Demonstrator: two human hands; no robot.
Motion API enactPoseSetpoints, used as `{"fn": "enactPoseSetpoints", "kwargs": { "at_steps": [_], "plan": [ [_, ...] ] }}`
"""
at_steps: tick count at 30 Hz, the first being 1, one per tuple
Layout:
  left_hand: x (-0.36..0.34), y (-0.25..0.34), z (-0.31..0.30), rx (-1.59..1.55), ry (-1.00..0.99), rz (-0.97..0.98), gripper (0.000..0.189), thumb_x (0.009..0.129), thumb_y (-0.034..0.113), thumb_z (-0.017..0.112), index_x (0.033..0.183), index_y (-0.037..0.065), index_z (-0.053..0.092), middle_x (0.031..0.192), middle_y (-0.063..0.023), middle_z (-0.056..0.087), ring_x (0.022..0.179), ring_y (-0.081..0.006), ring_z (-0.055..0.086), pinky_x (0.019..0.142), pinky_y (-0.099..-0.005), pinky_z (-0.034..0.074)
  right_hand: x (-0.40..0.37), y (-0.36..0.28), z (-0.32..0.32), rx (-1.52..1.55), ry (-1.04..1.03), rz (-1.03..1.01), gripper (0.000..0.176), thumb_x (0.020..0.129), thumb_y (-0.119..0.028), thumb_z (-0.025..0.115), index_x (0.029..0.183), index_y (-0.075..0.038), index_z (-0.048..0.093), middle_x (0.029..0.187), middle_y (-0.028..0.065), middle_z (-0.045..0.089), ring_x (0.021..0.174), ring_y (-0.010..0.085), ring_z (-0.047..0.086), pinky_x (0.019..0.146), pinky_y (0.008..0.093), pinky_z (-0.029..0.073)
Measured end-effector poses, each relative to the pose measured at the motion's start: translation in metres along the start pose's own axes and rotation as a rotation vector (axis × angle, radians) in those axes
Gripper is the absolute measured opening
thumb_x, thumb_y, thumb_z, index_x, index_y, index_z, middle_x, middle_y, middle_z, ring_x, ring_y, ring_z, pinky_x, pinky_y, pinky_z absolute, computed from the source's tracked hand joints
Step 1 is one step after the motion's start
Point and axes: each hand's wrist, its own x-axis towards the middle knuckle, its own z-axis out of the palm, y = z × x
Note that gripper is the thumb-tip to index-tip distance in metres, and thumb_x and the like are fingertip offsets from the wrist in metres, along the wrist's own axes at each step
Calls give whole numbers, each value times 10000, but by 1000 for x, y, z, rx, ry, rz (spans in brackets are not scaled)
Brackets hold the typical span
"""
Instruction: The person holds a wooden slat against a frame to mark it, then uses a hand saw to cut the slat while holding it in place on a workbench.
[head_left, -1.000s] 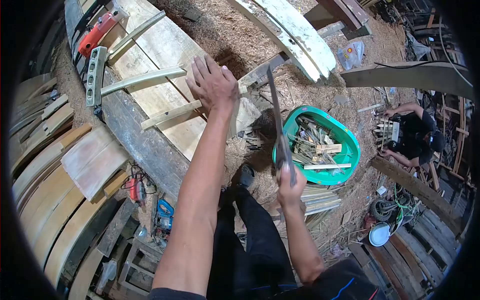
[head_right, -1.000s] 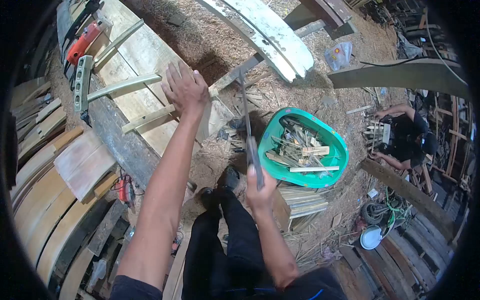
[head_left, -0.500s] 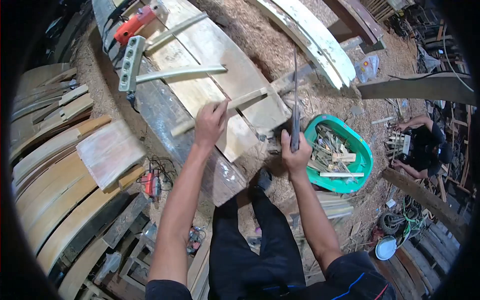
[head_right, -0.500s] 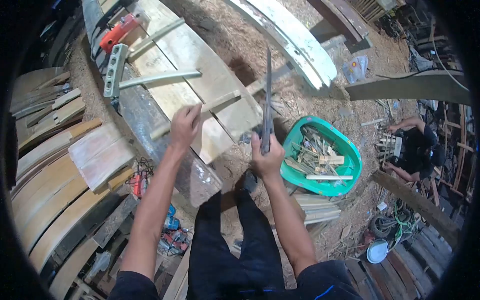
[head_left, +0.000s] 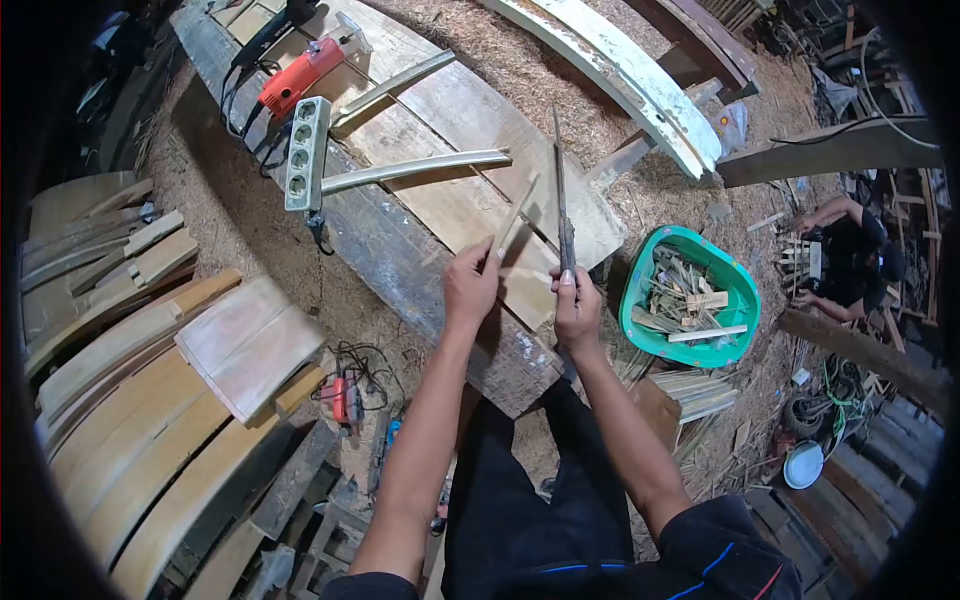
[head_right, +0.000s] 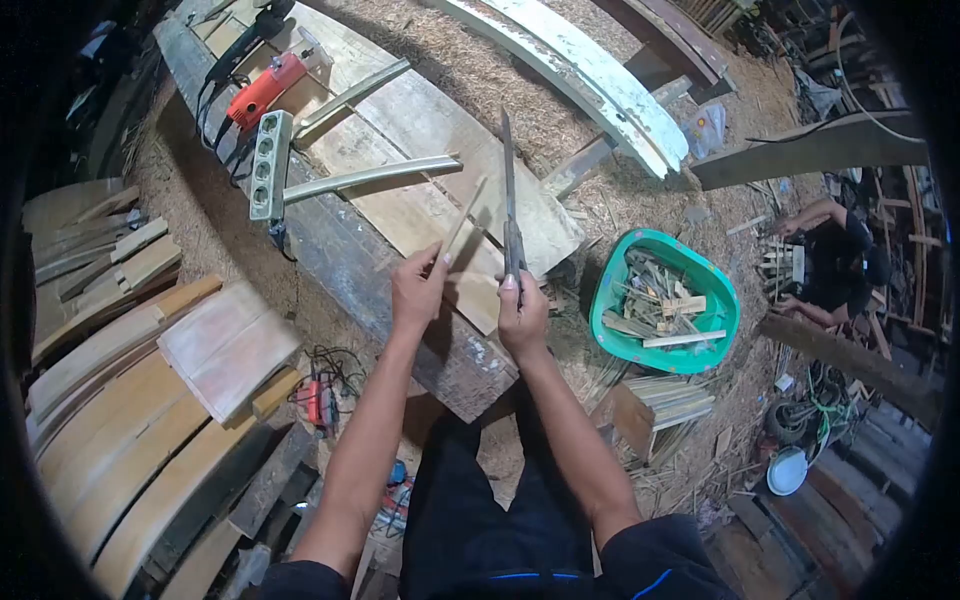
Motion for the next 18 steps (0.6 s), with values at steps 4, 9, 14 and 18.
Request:
{"fn": "enactPoseSetpoints", "kwargs": {
  "at_steps": [4, 9, 14, 18],
  "plan": [
    [6, -5, -16, -262, -182, -340, 321, 1017, 240, 535, 976, -35, 697, 760, -91, 681, 618, -113, 628, 578, -249, 519, -7, 3, 17, 173, 37, 8, 336, 1037, -198, 430, 1204, 56, 574, 995, 86, 644, 907, 142, 567, 851, 294, 462],
    [25, -18, -29, -654, -240, -463, 370, 1021, 300, 535, 982, -43, 669, 756, -83, 672, 591, -112, 615, 542, -235, 526, -14, -2, 26, 211, 92, 72, 296, 1025, -201, 479, 1197, 15, 585, 1003, 79, 653, 883, 132, 579, 793, 292, 471],
    [21, -12, -34, -731, -217, -483, 300, 999, 211, 572, 1101, -56, 662, 778, -71, 656, 613, -104, 606, 546, -232, 513, -17, -22, 22, 205, 20, 288, 295, 1018, -227, 501, 1172, 6, 595, 946, 78, 659, 819, 131, 579, 758, 292, 467],
    [20, -15, -33, -183, -61, 59, 328, 927, 72, 624, 1228, -59, 625, 938, -90, 652, 758, -151, 647, 623, -248, 515, -11, 4, 23, 118, 155, 63, 278, 1007, -221, 494, 1108, 5, 621, 772, 22, 579, 687, 88, 504, 638, 267, 418]
  ]
}}
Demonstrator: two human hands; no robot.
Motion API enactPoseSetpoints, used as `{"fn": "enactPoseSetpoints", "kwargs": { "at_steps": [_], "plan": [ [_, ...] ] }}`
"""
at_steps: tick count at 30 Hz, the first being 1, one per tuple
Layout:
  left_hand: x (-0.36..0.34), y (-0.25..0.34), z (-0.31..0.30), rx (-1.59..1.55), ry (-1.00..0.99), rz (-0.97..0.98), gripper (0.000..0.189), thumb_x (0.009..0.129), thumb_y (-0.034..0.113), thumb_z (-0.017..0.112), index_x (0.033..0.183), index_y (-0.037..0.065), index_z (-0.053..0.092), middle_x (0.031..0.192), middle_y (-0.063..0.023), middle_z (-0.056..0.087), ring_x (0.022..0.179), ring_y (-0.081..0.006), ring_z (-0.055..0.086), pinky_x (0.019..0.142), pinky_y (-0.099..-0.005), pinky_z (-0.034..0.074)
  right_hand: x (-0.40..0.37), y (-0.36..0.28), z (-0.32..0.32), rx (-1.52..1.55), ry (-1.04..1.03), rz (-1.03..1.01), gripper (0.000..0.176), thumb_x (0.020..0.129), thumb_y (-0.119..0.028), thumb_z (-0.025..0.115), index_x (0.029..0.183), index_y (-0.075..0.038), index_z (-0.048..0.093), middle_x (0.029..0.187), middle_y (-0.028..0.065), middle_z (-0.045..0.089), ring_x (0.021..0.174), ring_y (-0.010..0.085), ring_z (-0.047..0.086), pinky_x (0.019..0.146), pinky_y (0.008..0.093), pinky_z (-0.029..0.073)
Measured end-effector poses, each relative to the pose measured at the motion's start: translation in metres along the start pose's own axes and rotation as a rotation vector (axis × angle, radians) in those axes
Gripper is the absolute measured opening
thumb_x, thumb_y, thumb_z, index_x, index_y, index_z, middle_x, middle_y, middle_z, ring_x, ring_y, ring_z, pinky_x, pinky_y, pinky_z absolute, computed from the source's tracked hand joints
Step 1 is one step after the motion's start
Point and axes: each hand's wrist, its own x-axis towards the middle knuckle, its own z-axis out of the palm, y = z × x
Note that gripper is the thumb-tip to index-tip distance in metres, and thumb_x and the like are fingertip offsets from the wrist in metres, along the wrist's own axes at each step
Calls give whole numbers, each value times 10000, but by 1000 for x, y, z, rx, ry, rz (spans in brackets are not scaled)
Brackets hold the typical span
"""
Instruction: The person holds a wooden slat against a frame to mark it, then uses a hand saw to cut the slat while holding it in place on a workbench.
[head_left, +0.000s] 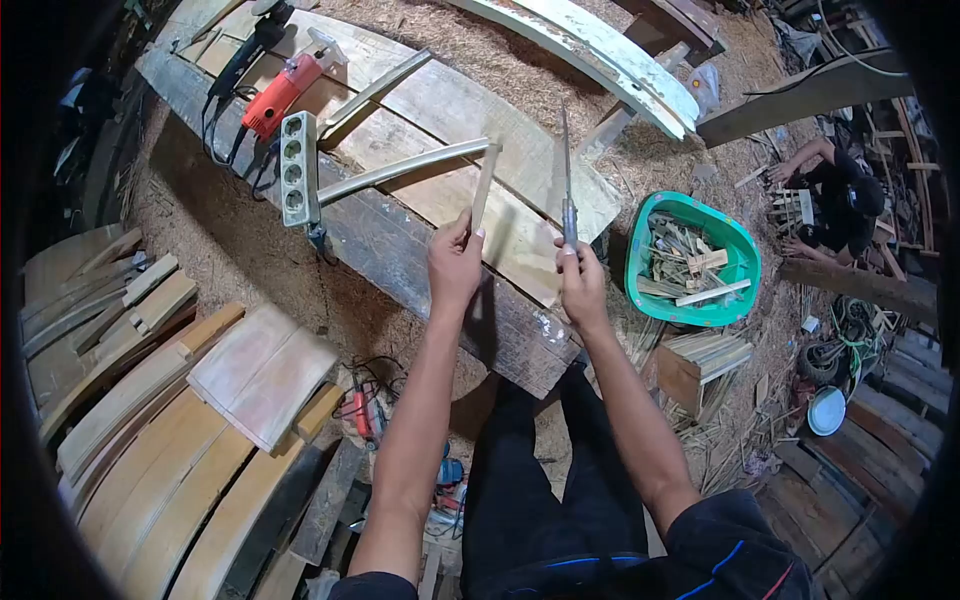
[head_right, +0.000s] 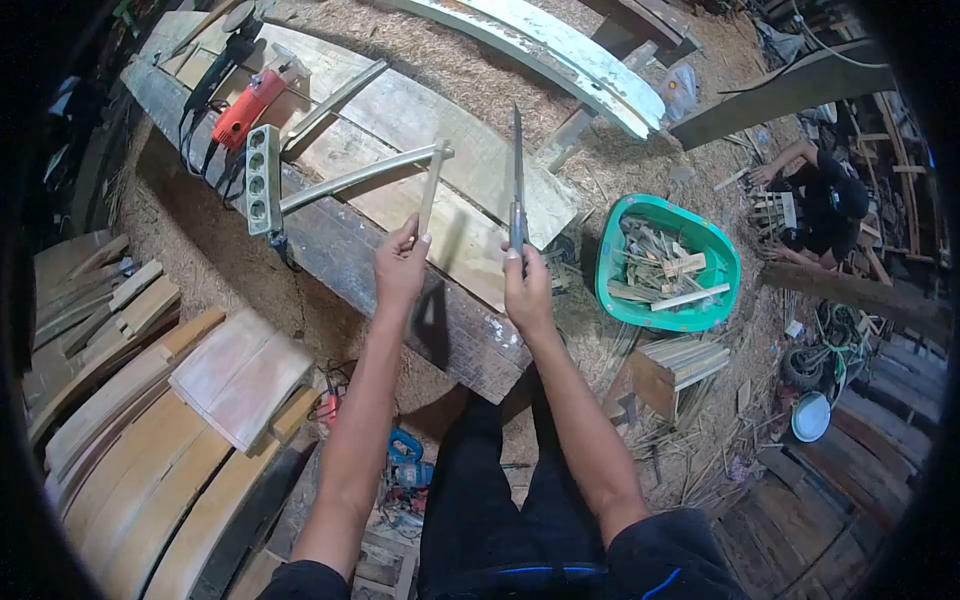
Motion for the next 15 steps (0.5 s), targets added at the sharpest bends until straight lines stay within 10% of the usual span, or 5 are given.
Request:
{"fn": "enactPoseSetpoints", "kwargs": {
  "at_steps": [6, 15],
  "plan": [
    [15, 33, -13, 605, -104, 211, 337, 841, 68, 625, 1160, -39, 647, 1129, -167, 601, 1141, -334, 535, 997, -453, 405, -6, -20, -9, 17, 88, 129, 276, 999, -247, 514, 993, -2, 640, 738, 35, 553, 688, 119, 512, 651, 299, 429],
    [120, 2, 4, 891, 73, 652, 329, 873, 124, 624, 1187, 29, 611, 1214, -174, 567, 1106, -357, 559, 991, -477, 420, -16, -21, -7, -49, 138, 71, 308, 1001, -289, 558, 905, -3, 621, 710, 54, 562, 674, 110, 508, 623, 306, 432]
  ]
}}
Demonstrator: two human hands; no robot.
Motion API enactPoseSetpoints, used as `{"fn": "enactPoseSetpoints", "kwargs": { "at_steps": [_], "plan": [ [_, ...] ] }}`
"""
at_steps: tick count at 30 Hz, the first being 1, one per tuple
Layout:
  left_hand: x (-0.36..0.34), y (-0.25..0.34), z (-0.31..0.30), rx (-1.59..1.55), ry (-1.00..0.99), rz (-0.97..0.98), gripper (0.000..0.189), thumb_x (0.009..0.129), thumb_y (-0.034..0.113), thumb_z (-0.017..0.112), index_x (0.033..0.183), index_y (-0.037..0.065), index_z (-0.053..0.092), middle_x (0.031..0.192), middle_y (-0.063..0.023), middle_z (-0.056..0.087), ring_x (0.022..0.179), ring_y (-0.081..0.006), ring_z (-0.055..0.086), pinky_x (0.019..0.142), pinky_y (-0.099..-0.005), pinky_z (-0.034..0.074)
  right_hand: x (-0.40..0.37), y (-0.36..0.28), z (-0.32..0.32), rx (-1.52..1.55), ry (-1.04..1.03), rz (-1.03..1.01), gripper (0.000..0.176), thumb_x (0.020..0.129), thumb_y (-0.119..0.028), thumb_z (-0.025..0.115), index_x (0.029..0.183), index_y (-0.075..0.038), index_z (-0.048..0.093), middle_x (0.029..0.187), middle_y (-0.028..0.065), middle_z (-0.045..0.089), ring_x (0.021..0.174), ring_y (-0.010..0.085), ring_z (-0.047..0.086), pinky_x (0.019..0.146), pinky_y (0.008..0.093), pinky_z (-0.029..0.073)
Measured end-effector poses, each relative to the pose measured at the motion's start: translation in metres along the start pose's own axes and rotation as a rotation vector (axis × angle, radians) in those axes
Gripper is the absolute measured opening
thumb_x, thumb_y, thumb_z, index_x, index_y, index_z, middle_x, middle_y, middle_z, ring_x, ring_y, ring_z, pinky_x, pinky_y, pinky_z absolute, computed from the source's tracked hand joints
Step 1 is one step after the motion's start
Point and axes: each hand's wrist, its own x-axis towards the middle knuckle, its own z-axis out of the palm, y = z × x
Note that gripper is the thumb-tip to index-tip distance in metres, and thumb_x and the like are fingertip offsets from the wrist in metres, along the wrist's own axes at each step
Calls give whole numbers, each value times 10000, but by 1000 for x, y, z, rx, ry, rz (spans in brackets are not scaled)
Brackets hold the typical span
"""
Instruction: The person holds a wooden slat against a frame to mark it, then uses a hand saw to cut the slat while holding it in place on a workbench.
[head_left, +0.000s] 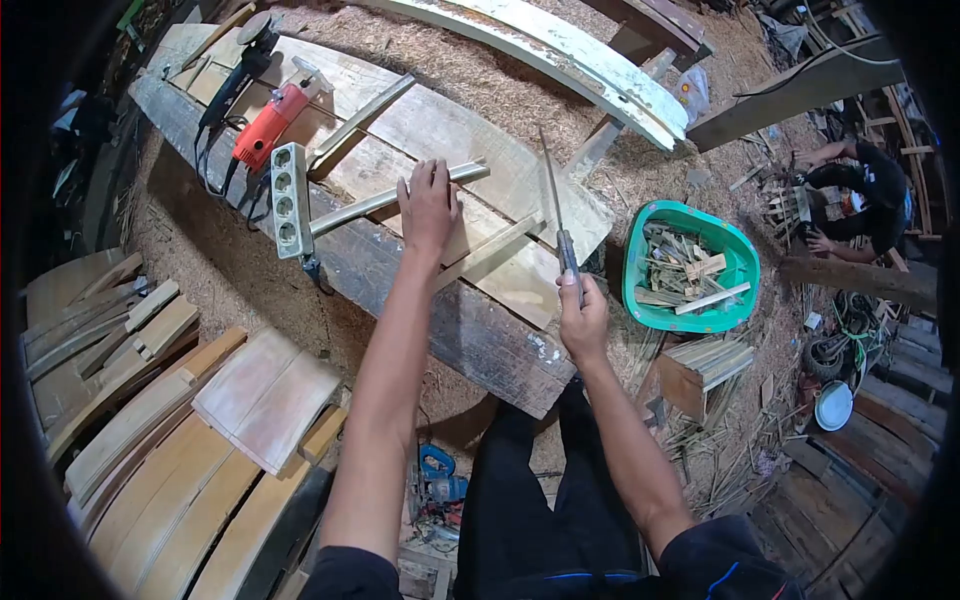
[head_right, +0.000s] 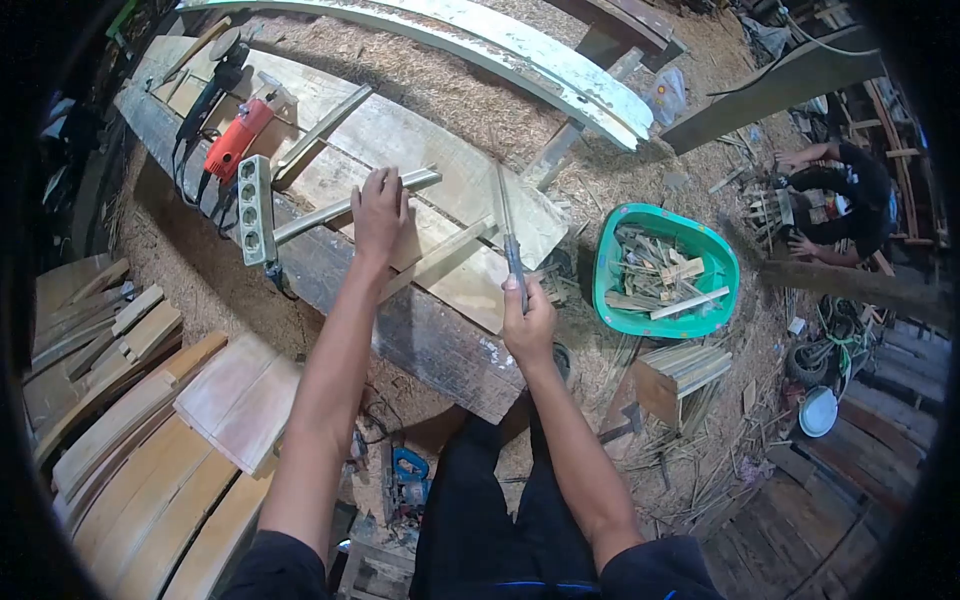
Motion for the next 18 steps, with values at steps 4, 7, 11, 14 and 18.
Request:
{"fn": "enactPoseSetpoints", "kwargs": {
  "at_steps": [4, 7, 11, 14, 18],
  "plan": [
    [25, -9, -6, -40, -361, -65, 227, 907, 129, 609, 1133, 108, 603, 1091, -116, 586, 1084, -301, 572, 933, -484, 429, -3, -19, -11, 21, -11, -5, 277, 1003, -259, 554, 895, -12, 619, 673, 2, 506, 634, 79, 457, 578, 281, 397],
    [38, 9, -18, -173, -218, 135, 157, 894, 115, 635, 1045, 106, 594, 959, -137, 572, 864, -345, 611, 737, -459, 497, -7, -30, -24, 83, 8, -2, 273, 1000, -256, 561, 886, -15, 615, 678, -20, 497, 635, 63, 444, 570, 263, 382],
    [45, 50, -31, -303, -252, 211, 215, 876, 121, 662, 1088, 121, 626, 949, -126, 637, 792, -343, 661, 664, -421, 535, 3, -33, -45, 140, 64, -22, 239, 988, -255, 596, 901, -32, 608, 693, -62, 477, 623, 36, 412, 554, 231, 346],
    [32, 84, -47, -273, -347, 157, 227, 851, 132, 695, 1076, 107, 681, 932, -103, 685, 777, -333, 682, 668, -404, 545, 23, -57, -55, 150, 134, -12, 209, 934, -234, 684, 924, -37, 616, 702, -60, 508, 617, 31, 434, 553, 219, 368],
    [3, 127, -54, -482, -293, 89, 181, 830, 68, 697, 1008, 50, 667, 923, -141, 670, 815, -349, 664, 697, -406, 540, 71, -51, -59, 44, 188, -71, 295, 872, -266, 752, 983, -15, 645, 685, -3, 567, 611, 68, 499, 572, 260, 435]
  ]
}}
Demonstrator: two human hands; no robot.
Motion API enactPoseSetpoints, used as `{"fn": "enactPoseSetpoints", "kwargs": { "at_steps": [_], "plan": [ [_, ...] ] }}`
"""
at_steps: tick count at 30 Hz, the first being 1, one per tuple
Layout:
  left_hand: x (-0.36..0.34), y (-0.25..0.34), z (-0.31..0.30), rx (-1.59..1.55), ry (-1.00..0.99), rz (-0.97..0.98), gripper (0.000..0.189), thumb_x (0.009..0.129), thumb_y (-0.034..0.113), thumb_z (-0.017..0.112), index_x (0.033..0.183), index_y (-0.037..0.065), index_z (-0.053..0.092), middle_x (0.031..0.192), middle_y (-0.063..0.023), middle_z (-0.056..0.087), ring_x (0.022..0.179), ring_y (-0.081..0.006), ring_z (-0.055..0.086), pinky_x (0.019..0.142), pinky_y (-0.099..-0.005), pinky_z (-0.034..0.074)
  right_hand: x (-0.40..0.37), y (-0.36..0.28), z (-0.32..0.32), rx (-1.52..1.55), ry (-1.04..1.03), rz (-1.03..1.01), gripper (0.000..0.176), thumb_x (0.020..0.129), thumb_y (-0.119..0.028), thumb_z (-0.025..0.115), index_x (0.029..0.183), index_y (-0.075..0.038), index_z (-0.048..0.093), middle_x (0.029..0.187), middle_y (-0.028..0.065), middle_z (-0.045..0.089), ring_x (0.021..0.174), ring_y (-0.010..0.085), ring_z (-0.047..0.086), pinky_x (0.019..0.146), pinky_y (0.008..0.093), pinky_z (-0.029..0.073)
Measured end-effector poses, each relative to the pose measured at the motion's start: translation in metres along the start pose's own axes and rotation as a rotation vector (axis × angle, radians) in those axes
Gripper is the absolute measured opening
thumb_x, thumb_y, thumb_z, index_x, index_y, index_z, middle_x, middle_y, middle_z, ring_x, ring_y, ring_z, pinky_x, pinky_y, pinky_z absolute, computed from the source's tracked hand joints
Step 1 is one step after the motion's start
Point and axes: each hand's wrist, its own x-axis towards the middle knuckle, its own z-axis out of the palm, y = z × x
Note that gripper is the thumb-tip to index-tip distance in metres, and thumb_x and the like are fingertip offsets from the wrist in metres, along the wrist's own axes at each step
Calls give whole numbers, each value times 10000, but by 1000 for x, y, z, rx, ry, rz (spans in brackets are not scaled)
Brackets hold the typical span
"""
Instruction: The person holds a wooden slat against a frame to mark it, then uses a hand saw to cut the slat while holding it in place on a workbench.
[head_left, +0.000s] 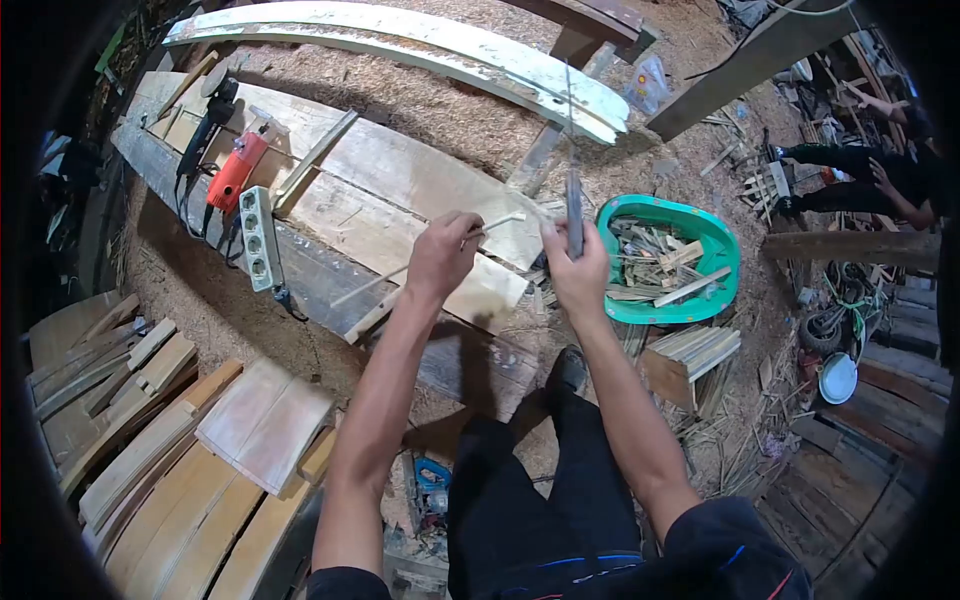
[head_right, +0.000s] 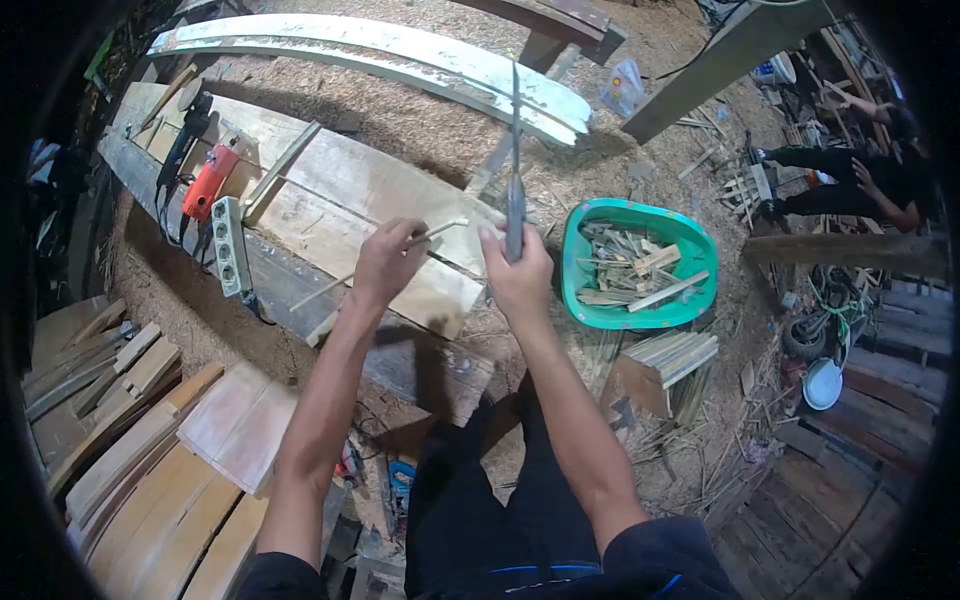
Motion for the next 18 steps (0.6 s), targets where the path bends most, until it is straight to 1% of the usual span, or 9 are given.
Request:
{"fn": "enactPoseSetpoints", "kwargs": {
  "at_steps": [1, 5, 8, 9, 12, 13, 14, 17, 18],
  "plan": [
    [-5, 12, 4, -43, 13, -29, 161, 828, 51, 693, 985, 39, 661, 916, -149, 665, 826, -353, 658, 704, -408, 538, 9, -5, 2, -1, 23, -64, 330, 861, -309, 764, 941, -12, 643, 644, 11, 553, 585, 86, 495, 552, 281, 428],
    [-15, 64, 23, -24, 215, -67, 109, 802, -43, 656, 879, 17, 607, 883, -154, 650, 846, -346, 641, 713, -423, 508, 17, -20, -8, -113, -79, -10, 369, 876, -374, 748, 819, -29, 630, 578, 2, 486, 553, 92, 464, 520, 303, 389],
    [-24, 87, 41, 23, 393, -125, 108, 801, -43, 662, 871, 14, 602, 887, -159, 647, 838, -356, 637, 710, -415, 505, 16, -2, -23, -18, -186, -2, 360, 911, -368, 715, 806, -35, 632, 587, -27, 472, 558, 65, 433, 507, 285, 359],
    [-27, 93, 43, 2, 411, -117, 119, 819, 2, 695, 921, 9, 634, 893, -138, 652, 799, -290, 644, 695, -363, 508, 15, 0, -27, 82, -214, 28, 352, 922, -362, 704, 807, -37, 634, 598, -38, 473, 567, 55, 424, 506, 273, 348],
    [-41, 129, 53, -276, 364, -343, 198, 831, 41, 727, 1014, 0, 664, 898, -100, 652, 771, -184, 629, 674, -302, 500, 12, 1, -43, 340, -301, 111, 332, 950, -344, 676, 814, -43, 640, 634, -71, 480, 591, 27, 403, 505, 240, 318],
    [-46, 134, 58, -325, 320, -368, 290, 833, 45, 740, 1111, -3, 675, 910, -74, 648, 755, -115, 595, 656, -265, 487, 12, 1, -50, 398, -332, 129, 325, 957, -337, 670, 818, -45, 642, 648, -80, 485, 599, 21, 400, 507, 229, 311],
    [-48, 138, 63, -353, 318, -374, 295, 836, 45, 739, 1120, -1, 677, 912, -75, 648, 749, -119, 595, 655, -265, 488, 15, 1, -57, 458, -359, 144, 317, 963, -330, 663, 822, -47, 645, 662, -89, 489, 607, 15, 398, 510, 217, 305],
    [-56, 157, 78, -504, 298, -426, 330, 839, 52, 742, 1161, 9, 681, 919, -83, 650, 745, -114, 591, 658, -266, 491, 21, 4, -84, 416, -424, 112, 287, 970, -304, 656, 855, -40, 650, 682, -95, 497, 612, 11, 400, 511, 208, 301],
    [-57, 166, 80, -465, 288, -404, 341, 843, 50, 734, 1176, 12, 674, 922, -91, 651, 750, -130, 600, 663, -275, 495, 23, 5, -91, 395, -436, 92, 283, 970, -301, 656, 862, -39, 650, 683, -96, 498, 612, 10, 401, 511, 207, 301]
  ]
}}
